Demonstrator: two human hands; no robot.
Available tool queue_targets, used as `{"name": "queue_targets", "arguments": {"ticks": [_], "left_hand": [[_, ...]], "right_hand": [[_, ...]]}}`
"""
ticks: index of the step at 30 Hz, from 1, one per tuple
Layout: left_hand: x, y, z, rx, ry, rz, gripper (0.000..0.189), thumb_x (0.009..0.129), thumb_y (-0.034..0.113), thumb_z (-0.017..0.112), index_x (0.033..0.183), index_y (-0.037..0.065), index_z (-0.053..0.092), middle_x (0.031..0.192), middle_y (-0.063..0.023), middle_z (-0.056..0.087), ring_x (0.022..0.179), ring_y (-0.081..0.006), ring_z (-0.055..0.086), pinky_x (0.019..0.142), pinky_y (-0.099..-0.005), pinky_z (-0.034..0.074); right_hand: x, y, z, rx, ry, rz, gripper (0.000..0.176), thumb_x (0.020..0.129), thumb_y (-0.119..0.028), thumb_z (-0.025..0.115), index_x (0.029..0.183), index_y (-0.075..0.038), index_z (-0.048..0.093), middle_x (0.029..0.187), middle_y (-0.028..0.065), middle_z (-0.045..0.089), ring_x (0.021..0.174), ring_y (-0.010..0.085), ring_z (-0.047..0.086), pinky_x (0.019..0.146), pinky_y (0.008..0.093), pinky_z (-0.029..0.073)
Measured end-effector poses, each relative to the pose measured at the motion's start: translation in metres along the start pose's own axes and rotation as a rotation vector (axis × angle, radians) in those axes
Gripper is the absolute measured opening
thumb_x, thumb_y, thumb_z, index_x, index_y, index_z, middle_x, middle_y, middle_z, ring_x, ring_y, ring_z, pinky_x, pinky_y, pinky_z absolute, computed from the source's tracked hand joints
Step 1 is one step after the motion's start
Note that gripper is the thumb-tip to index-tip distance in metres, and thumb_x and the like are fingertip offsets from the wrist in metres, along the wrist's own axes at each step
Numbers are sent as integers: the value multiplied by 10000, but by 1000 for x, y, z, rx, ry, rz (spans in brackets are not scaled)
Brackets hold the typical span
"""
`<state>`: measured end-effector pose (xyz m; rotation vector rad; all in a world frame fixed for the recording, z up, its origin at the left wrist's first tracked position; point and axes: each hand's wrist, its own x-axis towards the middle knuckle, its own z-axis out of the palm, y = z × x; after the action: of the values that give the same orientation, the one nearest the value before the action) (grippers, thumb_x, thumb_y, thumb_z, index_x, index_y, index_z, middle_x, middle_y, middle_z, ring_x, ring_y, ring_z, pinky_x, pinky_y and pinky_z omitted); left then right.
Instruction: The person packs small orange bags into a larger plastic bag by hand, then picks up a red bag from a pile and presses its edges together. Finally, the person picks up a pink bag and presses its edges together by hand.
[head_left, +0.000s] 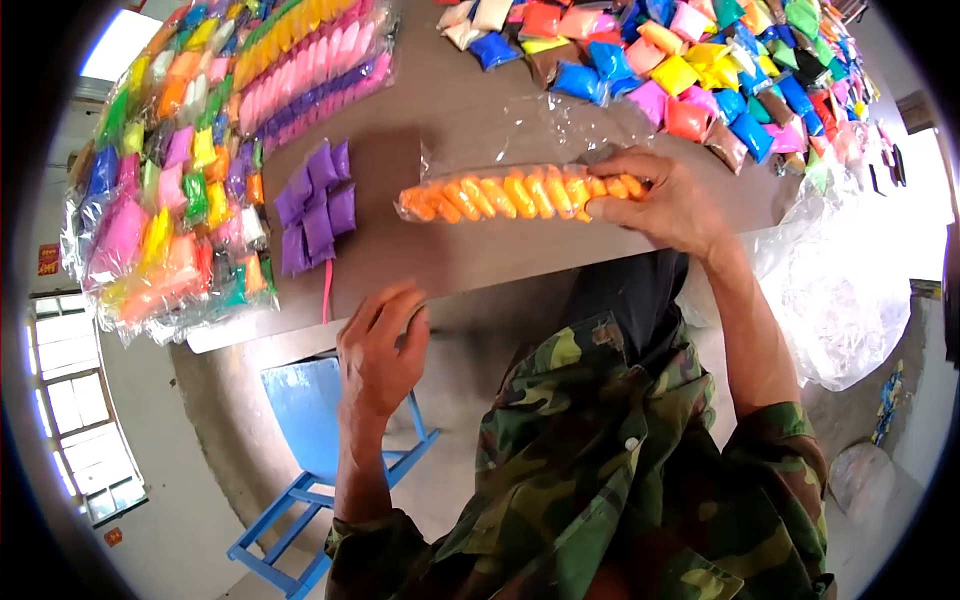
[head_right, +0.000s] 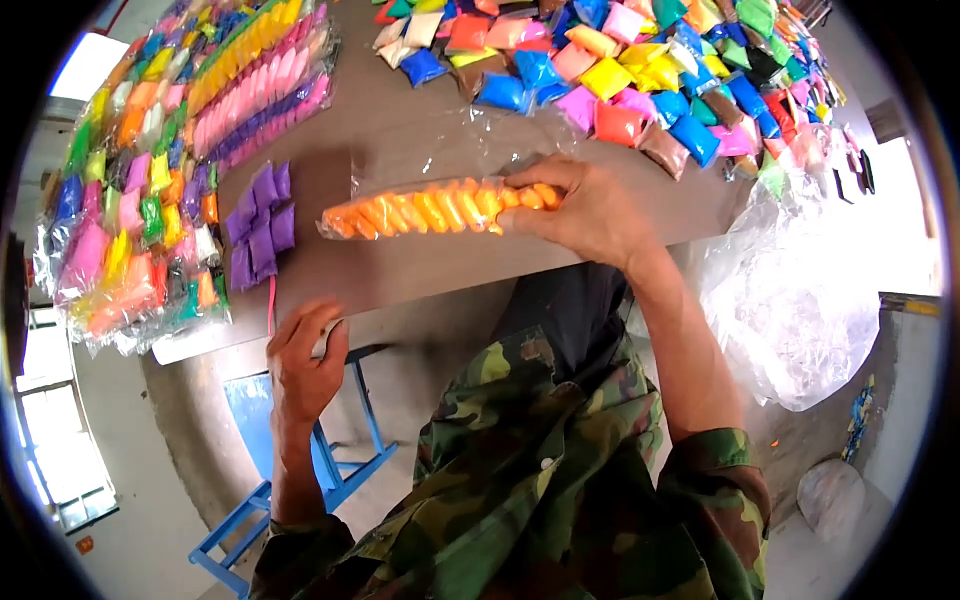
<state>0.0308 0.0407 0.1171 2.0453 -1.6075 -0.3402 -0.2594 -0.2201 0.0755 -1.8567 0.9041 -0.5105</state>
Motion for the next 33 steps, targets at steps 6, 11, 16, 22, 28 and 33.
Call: {"name": "queue_targets", "arguments": {"ticks": [6,11,16,22,28,33], "left_hand": [[76,24,7,206,225,310,720,745,49,921,1413,45,652,1505,-152,621,1369,-352,604,1184,-484,473],[114,-8,28,-45,22,175,718,737,45,910,1408,29,657,1448,-163,654,1300,-334,655,1126,-417,530],[141,-21,24,-238,-84,141,580,771,51,866,1328,7,709,1245,-136,751,1148,-275,734,1041,-364,569],[180,-40,34,-404,-222,-70,605,835,274,947,1326,12,711,1110,-49,753,1015,-135,690,910,-278,564],[192,-44,45,-492,-251,-77,591,849,298,941,1307,5,711,1061,-76,766,977,-125,694,874,-289,574],[199,-39,46,-450,-216,-68,625,846,345,929,1300,-23,706,1097,-118,774,1003,-161,709,890,-317,580]], "right_hand": [[-3,-5,0,-17,19,-58,452,849,-257,917,1227,-43,790,1165,113,748,1036,247,733,956,348,577],[-2,-6,-2,10,31,-50,449,859,-299,909,1207,-37,796,1163,113,744,1055,253,725,958,366,570],[6,11,1,99,159,-69,427,913,-340,868,1180,-13,800,1154,116,748,1040,256,727,921,367,572],[9,11,2,308,266,150,447,979,-385,803,1168,19,792,1064,155,765,966,218,732,863,341,576],[7,16,4,220,359,49,447,1018,-379,759,1223,18,771,1045,172,773,938,226,746,837,359,587],[5,3,7,82,482,72,420,1051,-353,708,1267,6,727,1019,205,762,894,312,760,810,408,591]]}}
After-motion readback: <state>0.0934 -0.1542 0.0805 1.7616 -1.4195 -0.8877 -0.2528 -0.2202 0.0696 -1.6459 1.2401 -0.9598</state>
